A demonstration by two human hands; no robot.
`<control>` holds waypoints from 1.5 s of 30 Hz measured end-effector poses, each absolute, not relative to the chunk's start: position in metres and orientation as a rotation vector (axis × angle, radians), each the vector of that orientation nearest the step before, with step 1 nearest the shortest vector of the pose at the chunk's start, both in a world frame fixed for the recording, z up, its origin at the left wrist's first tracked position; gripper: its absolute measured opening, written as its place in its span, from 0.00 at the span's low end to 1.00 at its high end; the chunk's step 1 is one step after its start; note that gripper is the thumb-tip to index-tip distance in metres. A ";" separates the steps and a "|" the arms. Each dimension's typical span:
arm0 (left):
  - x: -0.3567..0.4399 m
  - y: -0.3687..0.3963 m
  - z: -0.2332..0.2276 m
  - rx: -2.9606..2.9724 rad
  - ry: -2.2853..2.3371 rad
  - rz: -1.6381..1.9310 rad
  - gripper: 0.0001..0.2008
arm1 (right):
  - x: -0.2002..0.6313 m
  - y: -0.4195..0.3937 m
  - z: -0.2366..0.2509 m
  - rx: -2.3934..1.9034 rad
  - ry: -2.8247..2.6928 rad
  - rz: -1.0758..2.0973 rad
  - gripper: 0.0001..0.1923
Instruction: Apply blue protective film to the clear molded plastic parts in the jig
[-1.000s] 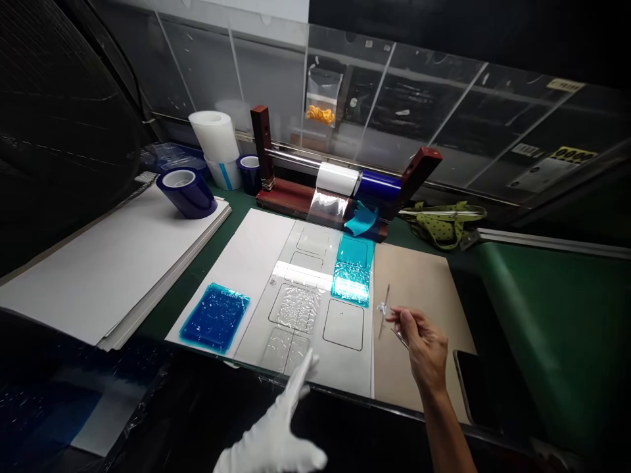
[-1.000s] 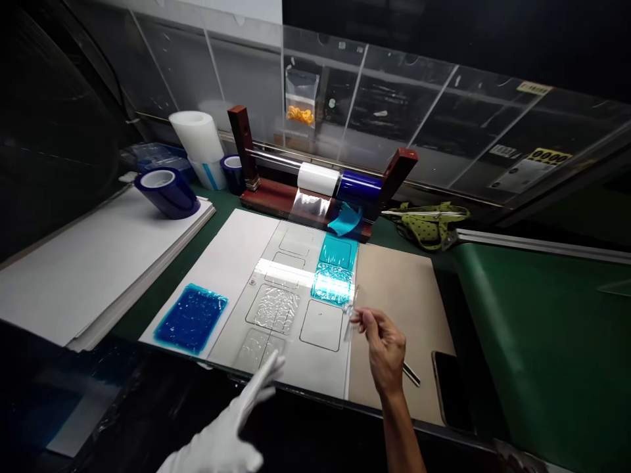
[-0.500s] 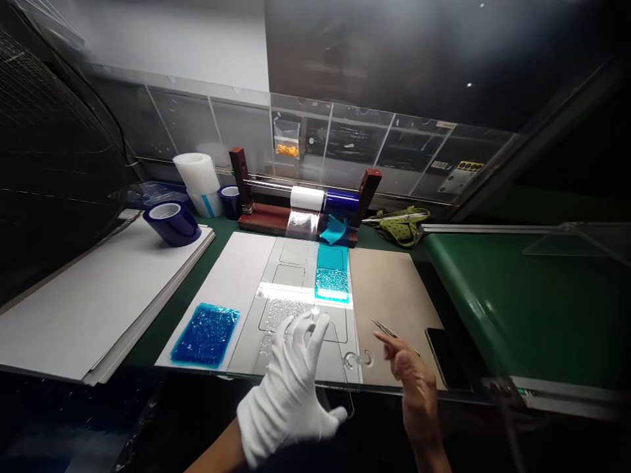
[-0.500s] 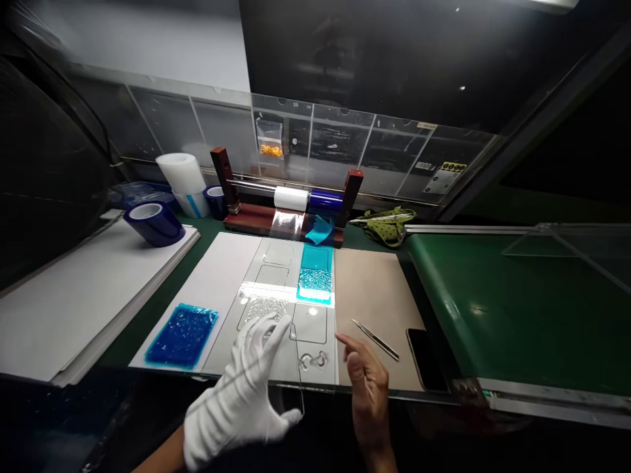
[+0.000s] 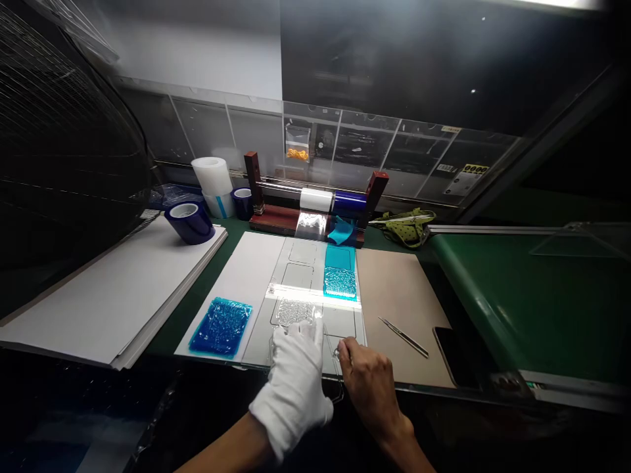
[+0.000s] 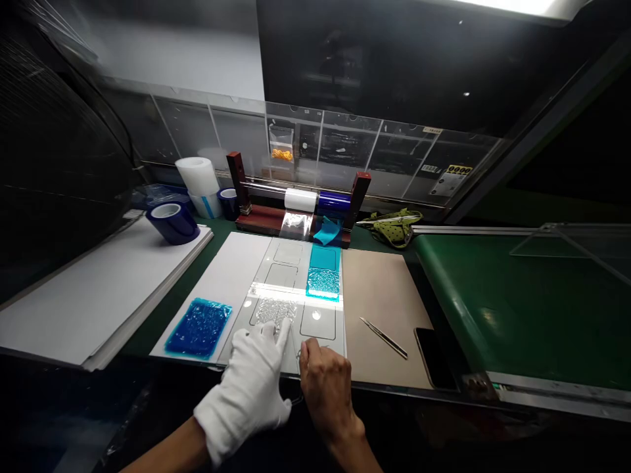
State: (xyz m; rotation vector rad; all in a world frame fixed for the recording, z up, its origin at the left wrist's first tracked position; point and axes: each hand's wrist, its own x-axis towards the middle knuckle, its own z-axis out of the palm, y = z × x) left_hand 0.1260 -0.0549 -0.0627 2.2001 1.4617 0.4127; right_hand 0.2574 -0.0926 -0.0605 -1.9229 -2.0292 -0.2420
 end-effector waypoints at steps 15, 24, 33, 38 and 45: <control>0.109 -0.054 -0.095 2.093 0.835 0.914 0.60 | 0.263 -0.097 -0.042 -1.687 -1.127 1.101 0.25; 0.131 -0.064 -0.081 2.344 1.205 0.665 0.55 | 0.264 -0.094 -0.039 -2.025 -1.615 0.477 0.23; 0.112 -0.052 -0.081 2.368 1.118 0.317 0.60 | 0.265 -0.100 -0.061 -2.044 -1.428 0.710 0.27; 0.097 -0.045 -0.102 2.272 0.838 0.340 0.59 | 0.290 -0.106 -0.053 -1.792 -1.191 1.357 0.30; 0.109 -0.043 -0.116 2.246 0.813 0.518 0.57 | 0.330 -0.132 -0.080 -1.739 -0.627 0.937 0.33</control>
